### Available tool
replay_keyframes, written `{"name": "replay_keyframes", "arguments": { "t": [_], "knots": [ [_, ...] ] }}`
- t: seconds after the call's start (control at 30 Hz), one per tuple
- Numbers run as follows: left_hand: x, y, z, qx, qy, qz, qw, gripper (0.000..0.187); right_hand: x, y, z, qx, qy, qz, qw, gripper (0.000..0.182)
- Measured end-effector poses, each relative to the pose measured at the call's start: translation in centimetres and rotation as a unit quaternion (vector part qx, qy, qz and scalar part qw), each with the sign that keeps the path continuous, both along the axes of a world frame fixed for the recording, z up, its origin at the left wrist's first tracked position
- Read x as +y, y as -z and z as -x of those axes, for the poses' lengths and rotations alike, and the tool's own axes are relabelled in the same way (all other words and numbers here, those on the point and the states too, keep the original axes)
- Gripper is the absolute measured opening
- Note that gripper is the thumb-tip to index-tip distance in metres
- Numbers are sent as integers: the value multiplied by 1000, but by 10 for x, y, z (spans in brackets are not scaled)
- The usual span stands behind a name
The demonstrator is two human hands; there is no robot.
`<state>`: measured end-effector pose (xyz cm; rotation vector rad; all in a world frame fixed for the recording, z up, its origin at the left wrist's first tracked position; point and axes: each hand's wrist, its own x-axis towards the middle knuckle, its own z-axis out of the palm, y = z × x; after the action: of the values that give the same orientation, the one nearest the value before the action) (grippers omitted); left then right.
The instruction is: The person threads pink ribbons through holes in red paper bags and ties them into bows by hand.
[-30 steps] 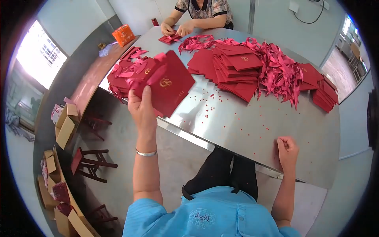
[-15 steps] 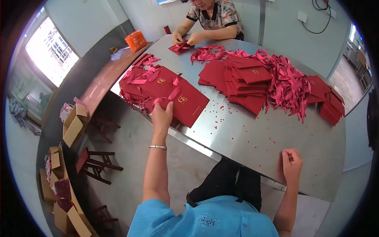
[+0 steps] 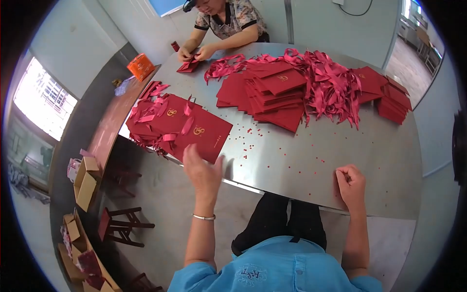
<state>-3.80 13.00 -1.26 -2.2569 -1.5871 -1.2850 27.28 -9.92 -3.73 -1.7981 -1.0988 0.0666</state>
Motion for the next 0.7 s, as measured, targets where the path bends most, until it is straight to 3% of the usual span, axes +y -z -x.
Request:
{"name": "replay_keyframes", "arguments": {
  "t": [0.03,0.07,0.13,0.17,0.33,0.5,0.7],
  "knots": [
    [-4,0,-5,73,56,-47,995,60,0,2,-1,0,-3,-3,1000,3],
    [-1,2,-7,72,60,-47,994,60,0,3,-2,-1,-5,-7,1000,3],
    [10,11,-11,180,99,-7,979,46,-1,0,0,10,-4,-5,1000,3],
    [16,16,-13,180,78,0,981,37,-2,-1,0,22,-6,-3,1000,3],
    [12,13,-28,162,70,5,984,34,-1,-5,2,30,12,-7,999,3],
    [-18,3,-85,139,276,12,951,32,-3,-2,2,-6,37,4,999,5],
    [-70,-14,-172,122,543,-19,831,18,-8,-1,-2,-17,34,8,999,8]
  ]
}}
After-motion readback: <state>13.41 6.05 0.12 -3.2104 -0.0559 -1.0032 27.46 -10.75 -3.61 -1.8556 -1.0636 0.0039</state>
